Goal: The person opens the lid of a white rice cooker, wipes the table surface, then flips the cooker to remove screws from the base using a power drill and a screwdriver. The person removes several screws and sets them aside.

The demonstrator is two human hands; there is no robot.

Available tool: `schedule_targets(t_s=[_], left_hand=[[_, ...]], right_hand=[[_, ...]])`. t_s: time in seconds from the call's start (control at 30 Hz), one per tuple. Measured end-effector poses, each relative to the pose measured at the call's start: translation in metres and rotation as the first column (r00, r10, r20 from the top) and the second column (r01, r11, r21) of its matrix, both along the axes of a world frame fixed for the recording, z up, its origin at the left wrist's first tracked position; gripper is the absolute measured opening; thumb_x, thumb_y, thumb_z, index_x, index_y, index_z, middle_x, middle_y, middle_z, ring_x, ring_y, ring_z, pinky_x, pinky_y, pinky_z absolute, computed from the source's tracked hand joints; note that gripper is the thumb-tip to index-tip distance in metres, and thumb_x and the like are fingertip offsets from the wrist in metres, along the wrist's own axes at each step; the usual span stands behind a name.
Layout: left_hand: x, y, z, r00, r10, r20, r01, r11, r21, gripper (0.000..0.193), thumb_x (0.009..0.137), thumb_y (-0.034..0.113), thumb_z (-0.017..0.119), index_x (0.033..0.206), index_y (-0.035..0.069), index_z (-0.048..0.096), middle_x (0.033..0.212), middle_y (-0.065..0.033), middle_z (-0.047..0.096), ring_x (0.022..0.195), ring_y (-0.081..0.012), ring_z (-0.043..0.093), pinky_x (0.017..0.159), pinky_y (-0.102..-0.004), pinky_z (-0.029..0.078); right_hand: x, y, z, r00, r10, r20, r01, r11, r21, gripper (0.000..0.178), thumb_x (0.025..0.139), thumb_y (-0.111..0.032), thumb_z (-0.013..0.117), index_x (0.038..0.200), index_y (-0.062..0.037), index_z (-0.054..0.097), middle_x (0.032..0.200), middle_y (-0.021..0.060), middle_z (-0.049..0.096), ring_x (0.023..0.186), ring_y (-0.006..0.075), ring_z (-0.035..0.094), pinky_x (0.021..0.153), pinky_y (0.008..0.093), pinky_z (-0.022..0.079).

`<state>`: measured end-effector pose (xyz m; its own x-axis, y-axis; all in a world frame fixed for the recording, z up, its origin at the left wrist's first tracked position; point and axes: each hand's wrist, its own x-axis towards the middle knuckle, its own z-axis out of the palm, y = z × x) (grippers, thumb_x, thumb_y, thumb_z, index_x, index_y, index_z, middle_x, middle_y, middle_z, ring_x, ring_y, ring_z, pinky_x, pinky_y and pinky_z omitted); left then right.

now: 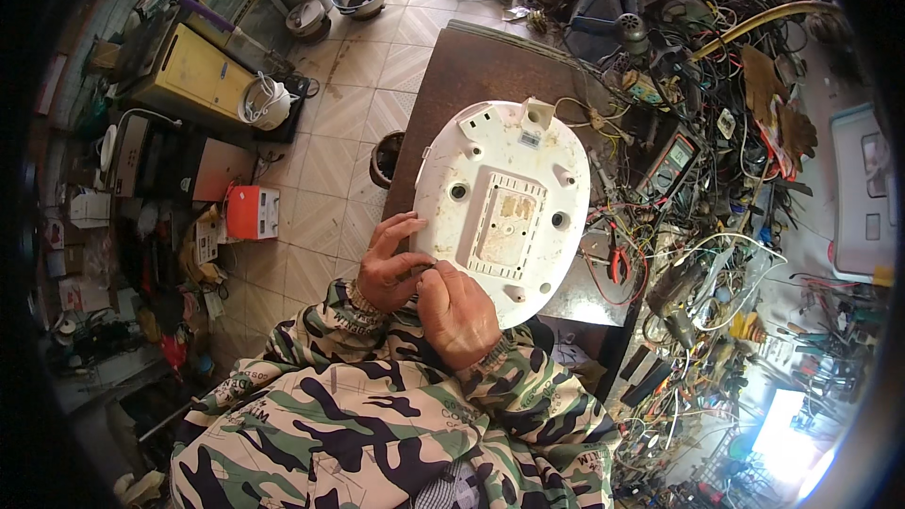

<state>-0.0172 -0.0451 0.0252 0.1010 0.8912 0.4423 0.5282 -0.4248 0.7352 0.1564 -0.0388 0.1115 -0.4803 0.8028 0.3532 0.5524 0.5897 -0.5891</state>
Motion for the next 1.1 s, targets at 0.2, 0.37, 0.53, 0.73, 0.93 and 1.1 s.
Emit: schedule_targets(t_s=[0.2,0.37,0.53,0.73,0.93,1.1], left_hand=[[0.001,0.001,0.001,1.0,0.009,0.008,-0.009,1.0,-0.004,0.026,0.065,0.008,0.083,0.09,0.007,0.076,0.137,-0.0167,0.06,0.132,-0.041,0.052,0.106,-0.0482,0.048],[0.002,0.0,0.002,1.0,0.023,0.004,-0.023,1.0,-0.012,0.026,0.065,0.008,0.085,0.089,0.007,0.075,0.137,-0.0168,0.06,0.132,-0.0409,0.052,0.106,-0.0484,0.048],[0.001,0.001,0.002,1.0,0.02,0.001,-0.02,1.0,-0.017,0.026,0.064,0.009,0.086,0.088,0.006,0.075,0.136,-0.0172,0.06,0.131,-0.041,0.052,0.106,-0.0486,0.048],[-0.013,0.013,0.018,0.997,-0.059,0.058,0.063,0.994,-0.084,0.03,0.068,0.008,0.081,0.096,0.006,0.072,0.132,-0.0179,0.061,0.126,-0.042,0.054,0.105,-0.0499,0.047],[0.005,0.058,0.048,0.963,0.101,-0.251,-0.096,0.995,0.03,0.033,0.076,0.002,0.067,0.108,0.007,0.073,0.131,-0.0195,0.061,0.121,-0.0403,0.056,0.104,-0.048,0.048],[0.015,0.064,0.039,0.922,0.072,-0.38,-0.085,0.996,-0.016,0.037,0.079,0.005,0.065,0.115,0.007,0.073,0.138,-0.0226,0.056,0.123,-0.0409,0.054,0.105,-0.0454,0.048]], right_hand=[[0.001,-0.001,0.001,0.997,-0.043,-0.057,0.038,0.995,-0.095,0.02,0.088,0.001,0.068,0.105,0.0017,0.057,0.097,0.0193,0.063,0.08,0.0363,0.065,0.068,0.0426,0.056],[0.003,0.0,0.002,0.996,-0.035,-0.086,0.022,0.989,-0.149,0.025,0.083,0.003,0.069,0.105,0.0002,0.059,0.101,0.0181,0.064,0.086,0.0369,0.066,0.071,0.0439,0.055],[0.006,0.008,0.007,0.994,0.083,-0.067,-0.092,0.987,-0.134,0.024,0.082,0.002,0.072,0.104,0.0013,0.061,0.104,0.0208,0.064,0.087,0.0382,0.067,0.073,0.045,0.056],[0.006,0.004,0.017,0.969,-0.045,0.245,0.069,0.993,-0.093,0.021,0.086,-0.011,0.077,0.094,-0.0035,0.059,0.074,0.0128,0.058,0.062,0.0329,0.062,0.054,0.0432,0.049],[0.007,0.007,0.008,0.984,-0.032,0.175,0.034,0.999,-0.007,0.026,0.087,-0.015,0.078,0.085,-0.007,0.053,0.067,0.0106,0.055,0.056,0.0311,0.06,0.048,0.0436,0.046],[0.006,0.007,0.011,0.985,-0.037,0.169,0.04,0.999,-0.011,0.026,0.087,-0.014,0.077,0.084,-0.0072,0.052,0.067,0.0099,0.053,0.055,0.0304,0.059,0.048,0.0434,0.045]])
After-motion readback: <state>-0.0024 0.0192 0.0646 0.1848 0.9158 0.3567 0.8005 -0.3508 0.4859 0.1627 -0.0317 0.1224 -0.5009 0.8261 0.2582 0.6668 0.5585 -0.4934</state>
